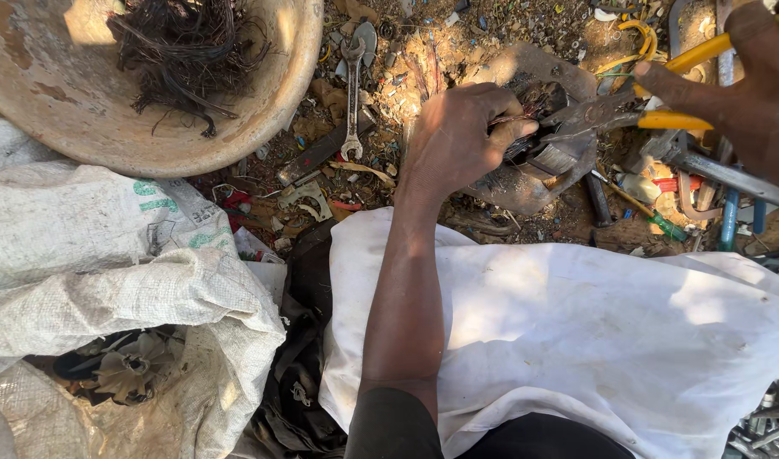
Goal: The person sits on the ground and dismantles an electric motor to recover copper wire. They hammer and chisel the motor housing, pull copper windings out by hand, use pliers on stubborn parts, and drop the extracted copper into a bowl of collected wire.
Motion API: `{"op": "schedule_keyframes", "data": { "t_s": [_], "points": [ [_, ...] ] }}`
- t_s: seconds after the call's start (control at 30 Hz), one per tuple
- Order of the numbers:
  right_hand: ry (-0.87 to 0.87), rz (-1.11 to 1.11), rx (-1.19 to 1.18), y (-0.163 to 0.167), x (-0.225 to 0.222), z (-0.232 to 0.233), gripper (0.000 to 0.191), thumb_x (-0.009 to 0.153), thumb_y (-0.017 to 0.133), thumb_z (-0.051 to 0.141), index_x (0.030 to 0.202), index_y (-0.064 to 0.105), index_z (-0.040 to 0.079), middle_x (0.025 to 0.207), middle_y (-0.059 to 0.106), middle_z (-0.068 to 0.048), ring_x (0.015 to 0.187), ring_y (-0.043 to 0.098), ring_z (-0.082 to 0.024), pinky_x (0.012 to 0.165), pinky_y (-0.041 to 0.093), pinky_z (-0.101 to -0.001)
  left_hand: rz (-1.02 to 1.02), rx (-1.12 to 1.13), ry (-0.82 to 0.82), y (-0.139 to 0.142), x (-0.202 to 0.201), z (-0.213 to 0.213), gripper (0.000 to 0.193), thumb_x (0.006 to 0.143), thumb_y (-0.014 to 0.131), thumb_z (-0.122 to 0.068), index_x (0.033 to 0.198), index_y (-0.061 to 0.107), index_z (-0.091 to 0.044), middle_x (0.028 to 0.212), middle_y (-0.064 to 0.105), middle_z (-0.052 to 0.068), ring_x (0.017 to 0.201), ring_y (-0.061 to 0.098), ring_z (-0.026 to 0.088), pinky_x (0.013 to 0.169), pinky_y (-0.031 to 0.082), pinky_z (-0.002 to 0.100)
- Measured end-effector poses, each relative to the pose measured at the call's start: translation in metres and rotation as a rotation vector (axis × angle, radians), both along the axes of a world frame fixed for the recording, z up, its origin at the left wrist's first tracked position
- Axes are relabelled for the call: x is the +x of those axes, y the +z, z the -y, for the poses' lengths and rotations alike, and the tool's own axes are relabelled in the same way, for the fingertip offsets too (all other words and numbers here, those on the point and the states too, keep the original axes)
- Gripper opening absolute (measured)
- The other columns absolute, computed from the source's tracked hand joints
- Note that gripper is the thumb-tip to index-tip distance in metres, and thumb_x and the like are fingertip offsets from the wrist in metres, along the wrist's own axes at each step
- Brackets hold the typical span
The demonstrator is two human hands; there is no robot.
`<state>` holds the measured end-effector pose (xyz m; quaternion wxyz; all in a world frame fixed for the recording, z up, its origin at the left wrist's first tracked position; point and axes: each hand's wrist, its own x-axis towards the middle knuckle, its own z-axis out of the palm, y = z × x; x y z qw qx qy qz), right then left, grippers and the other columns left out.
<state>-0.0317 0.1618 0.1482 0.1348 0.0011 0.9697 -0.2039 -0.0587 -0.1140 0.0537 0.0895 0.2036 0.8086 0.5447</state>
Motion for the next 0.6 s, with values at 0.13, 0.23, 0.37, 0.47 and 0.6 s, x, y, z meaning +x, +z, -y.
{"op": "schedule_keyframes", "data": {
  "t_s": [0.13, 0.23, 0.37, 0.47, 0.6],
  "points": [
    [-0.076, 0.031, -0.080, -0.005, -0.005, 0.002, 0.059, 0.109, 0.071, 0.032, 0.145, 0.044, -0.007, 0.112, 0.063, -0.039, 0.095, 0.072, -0.044, 0.086, 0.063, -0.0507, 0.083, -0.039, -0.009, -0.003, 0.001, -0.001, 0.020, 0.084, 0.083, -0.032, 0.086, 0.078, -0.012, 0.082, 0.077, 0.004, 0.068, 0.072, 0.014, 0.061, 0.056, 0.035],
    [0.006, -0.007, -0.106, -0.003, -0.005, 0.004, 0.067, 0.109, 0.067, 0.028, 0.160, 0.037, -0.005, 0.125, 0.059, -0.040, 0.100, 0.070, -0.046, 0.085, 0.061, -0.0521, -0.086, 0.023, 0.021, -0.007, 0.002, -0.002, 0.018, 0.081, 0.085, -0.025, 0.085, 0.078, -0.009, 0.075, 0.076, 0.004, 0.070, 0.068, 0.017, 0.064, 0.054, 0.038],
    [0.129, -0.031, 0.036, -0.007, -0.010, -0.005, 0.061, 0.103, 0.065, 0.020, 0.150, 0.041, -0.011, 0.119, 0.061, -0.041, 0.094, 0.069, -0.049, 0.077, 0.061, -0.0529, -0.171, 0.064, 0.019, -0.012, 0.001, -0.002, 0.019, 0.078, 0.084, -0.026, 0.088, 0.078, -0.011, 0.081, 0.076, 0.002, 0.072, 0.069, 0.016, 0.065, 0.056, 0.037],
    [-0.031, 0.094, -0.057, -0.020, -0.019, -0.018, 0.055, 0.105, 0.070, 0.029, 0.137, 0.048, -0.010, 0.108, 0.065, -0.037, 0.096, 0.072, -0.043, 0.084, 0.063, -0.0492, -0.205, 0.054, 0.029, -0.015, 0.002, -0.002, 0.018, 0.080, 0.084, -0.024, 0.091, 0.077, -0.011, 0.083, 0.076, 0.000, 0.071, 0.071, 0.017, 0.065, 0.057, 0.038],
    [0.080, 0.137, 0.027, -0.025, -0.016, -0.033, 0.038, 0.114, 0.059, 0.029, 0.108, 0.057, -0.008, 0.087, 0.068, -0.025, 0.076, 0.075, -0.029, 0.071, 0.062, -0.0395, -0.134, 0.027, 0.056, -0.017, 0.004, -0.006, 0.018, 0.082, 0.083, -0.025, 0.094, 0.077, -0.013, 0.088, 0.075, -0.001, 0.065, 0.072, 0.018, 0.061, 0.056, 0.038]
  ]
}}
